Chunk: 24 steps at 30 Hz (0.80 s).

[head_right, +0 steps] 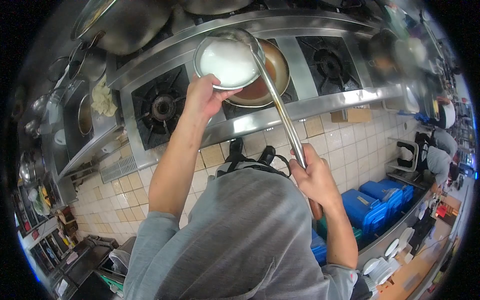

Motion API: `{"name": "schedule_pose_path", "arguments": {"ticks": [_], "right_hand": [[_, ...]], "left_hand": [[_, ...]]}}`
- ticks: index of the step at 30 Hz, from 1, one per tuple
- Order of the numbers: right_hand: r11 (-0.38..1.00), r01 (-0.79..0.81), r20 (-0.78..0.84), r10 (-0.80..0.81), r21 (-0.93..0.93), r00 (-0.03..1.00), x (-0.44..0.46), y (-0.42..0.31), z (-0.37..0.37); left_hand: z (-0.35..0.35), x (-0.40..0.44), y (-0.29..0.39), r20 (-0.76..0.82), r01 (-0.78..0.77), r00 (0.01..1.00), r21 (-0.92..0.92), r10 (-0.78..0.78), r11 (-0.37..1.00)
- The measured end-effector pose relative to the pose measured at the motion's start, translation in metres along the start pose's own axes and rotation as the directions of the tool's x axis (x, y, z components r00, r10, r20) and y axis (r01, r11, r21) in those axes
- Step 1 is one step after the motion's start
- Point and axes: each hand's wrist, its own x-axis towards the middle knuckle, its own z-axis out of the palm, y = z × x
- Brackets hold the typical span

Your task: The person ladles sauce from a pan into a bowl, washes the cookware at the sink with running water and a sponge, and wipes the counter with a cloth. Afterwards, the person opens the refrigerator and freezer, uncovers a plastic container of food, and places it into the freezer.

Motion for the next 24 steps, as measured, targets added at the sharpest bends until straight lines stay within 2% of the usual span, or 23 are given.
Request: {"name": "schedule_pose_path", "arguments": {"ticks": [5, 8, 9, 11, 13, 15, 16, 18, 19, 21, 22, 23, 24], "right_hand": [[0.998, -0.056, -0.044, 0.055, -0.027, 0.998, 0.004, -0.001, -0.006], [0.949, 0.189, -0.124, -0.226, -0.253, 0.966, 0.005, 0.000, -0.016], [0.950, 0.183, -0.126, -0.220, -0.252, 0.967, 0.006, 0.003, -0.017], [0.895, 0.166, -0.136, -0.241, -0.415, 0.961, 0.011, 0.011, -0.022], [0.892, 0.122, -0.103, -0.184, -0.435, 0.978, 0.013, 0.008, -0.025], [0.908, 0.022, -0.052, -0.048, -0.418, 0.997, 0.010, 0.001, -0.026], [0.908, 0.022, -0.050, -0.047, -0.419, 0.998, 0.008, 0.001, -0.023], [0.959, 0.068, -0.005, -0.072, -0.275, 0.997, 0.004, 0.002, -0.017], [0.958, 0.070, -0.005, -0.074, -0.278, 0.997, 0.003, 0.004, -0.016], [0.997, -0.046, 0.100, 0.052, -0.057, 0.994, 0.002, 0.004, -0.013], [0.968, -0.239, 0.165, 0.224, 0.076, 0.961, -0.001, -0.015, -0.014], [0.968, -0.238, 0.161, 0.223, 0.079, 0.961, -0.002, -0.015, -0.013], [0.942, -0.281, 0.205, 0.244, 0.181, 0.948, -0.003, -0.014, -0.012]], "left_hand": [[0.003, -0.005, 0.000, -0.030, -0.057, 0.998, 0.016, 0.057, 0.998], [0.006, -0.008, 0.002, -0.069, -0.064, 0.995, 0.034, 0.066, 0.997], [0.005, -0.007, 0.001, -0.068, -0.058, 0.996, 0.036, 0.060, 0.998], [0.003, -0.006, 0.000, -0.034, -0.090, 0.995, 0.053, 0.092, 0.995], [0.002, -0.006, 0.001, -0.027, -0.091, 0.995, 0.063, 0.093, 0.994], [0.004, -0.008, 0.002, -0.021, -0.095, 0.995, 0.071, 0.097, 0.993], [0.007, -0.010, 0.003, -0.041, -0.098, 0.994, 0.076, 0.101, 0.992], [0.007, -0.011, 0.003, -0.059, -0.101, 0.993, 0.079, 0.106, 0.992], [0.005, -0.008, 0.003, -0.042, -0.090, 0.995, 0.082, 0.094, 0.993], [0.002, -0.005, 0.001, -0.026, -0.083, 0.996, 0.087, 0.085, 0.993], [0.001, -0.004, 0.000, -0.024, -0.087, 0.996, 0.086, 0.089, 0.992], [0.001, -0.003, -0.001, -0.019, -0.090, 0.996, 0.087, 0.092, 0.992], [0.001, -0.003, -0.001, -0.015, -0.089, 0.996, 0.090, 0.091, 0.992]]}}
